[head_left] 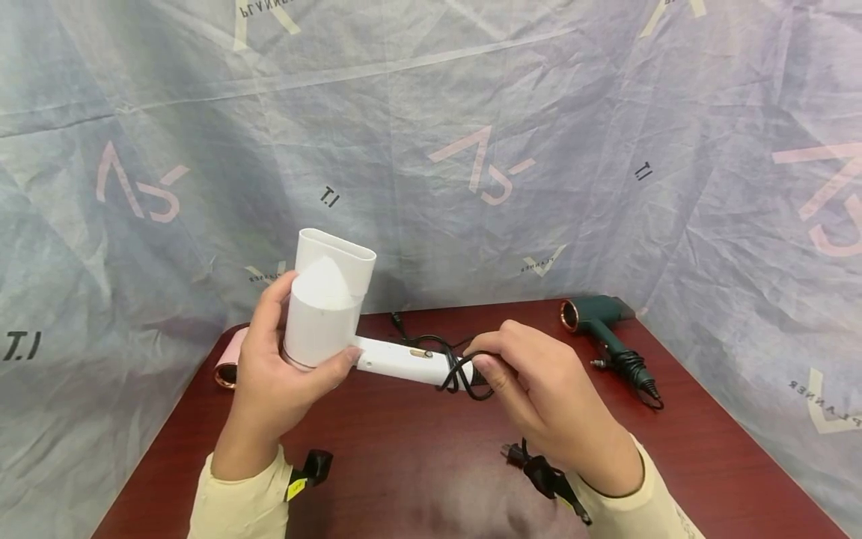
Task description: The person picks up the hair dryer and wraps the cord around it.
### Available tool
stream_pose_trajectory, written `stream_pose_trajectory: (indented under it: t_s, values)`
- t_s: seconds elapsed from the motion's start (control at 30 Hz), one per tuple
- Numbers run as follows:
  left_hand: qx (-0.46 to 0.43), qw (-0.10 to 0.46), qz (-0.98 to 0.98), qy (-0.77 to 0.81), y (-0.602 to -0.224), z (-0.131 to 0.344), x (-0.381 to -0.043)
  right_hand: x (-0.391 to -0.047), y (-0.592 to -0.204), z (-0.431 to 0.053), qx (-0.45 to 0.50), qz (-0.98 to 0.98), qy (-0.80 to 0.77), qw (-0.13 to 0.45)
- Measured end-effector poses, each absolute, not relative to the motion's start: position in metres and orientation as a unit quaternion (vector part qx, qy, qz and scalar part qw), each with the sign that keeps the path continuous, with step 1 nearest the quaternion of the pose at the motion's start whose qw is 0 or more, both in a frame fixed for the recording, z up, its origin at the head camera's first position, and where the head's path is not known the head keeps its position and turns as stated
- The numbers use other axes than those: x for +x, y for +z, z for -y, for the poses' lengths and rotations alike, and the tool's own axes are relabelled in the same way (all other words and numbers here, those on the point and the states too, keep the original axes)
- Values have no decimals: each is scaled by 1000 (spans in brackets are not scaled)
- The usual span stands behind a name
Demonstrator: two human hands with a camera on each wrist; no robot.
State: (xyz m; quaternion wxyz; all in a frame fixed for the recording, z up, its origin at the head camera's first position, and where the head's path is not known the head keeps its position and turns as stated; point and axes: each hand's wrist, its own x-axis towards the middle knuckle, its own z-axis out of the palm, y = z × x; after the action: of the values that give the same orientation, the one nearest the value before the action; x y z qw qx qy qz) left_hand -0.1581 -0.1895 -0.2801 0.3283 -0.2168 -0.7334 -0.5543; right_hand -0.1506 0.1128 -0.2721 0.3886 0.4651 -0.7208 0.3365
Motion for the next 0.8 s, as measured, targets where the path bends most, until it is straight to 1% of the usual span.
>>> stream_pose_trajectory:
  t_s: [0.17, 0.43, 0.67, 0.8]
  values:
    - [-250, 305, 719, -573, -280, 187, -156, -152, -272, -114, 463, 719, 344, 388]
    - [-352, 295, 660, -595, -281, 188, -158, -157, -274, -116, 472, 715, 357, 371]
    - [-378, 272, 628, -623, -280, 185, -154, -162, -280, -115, 470, 729, 372, 331]
    - [-397, 256, 601, -645, -279, 184, -152, -165, -284, -113, 468, 743, 375, 298]
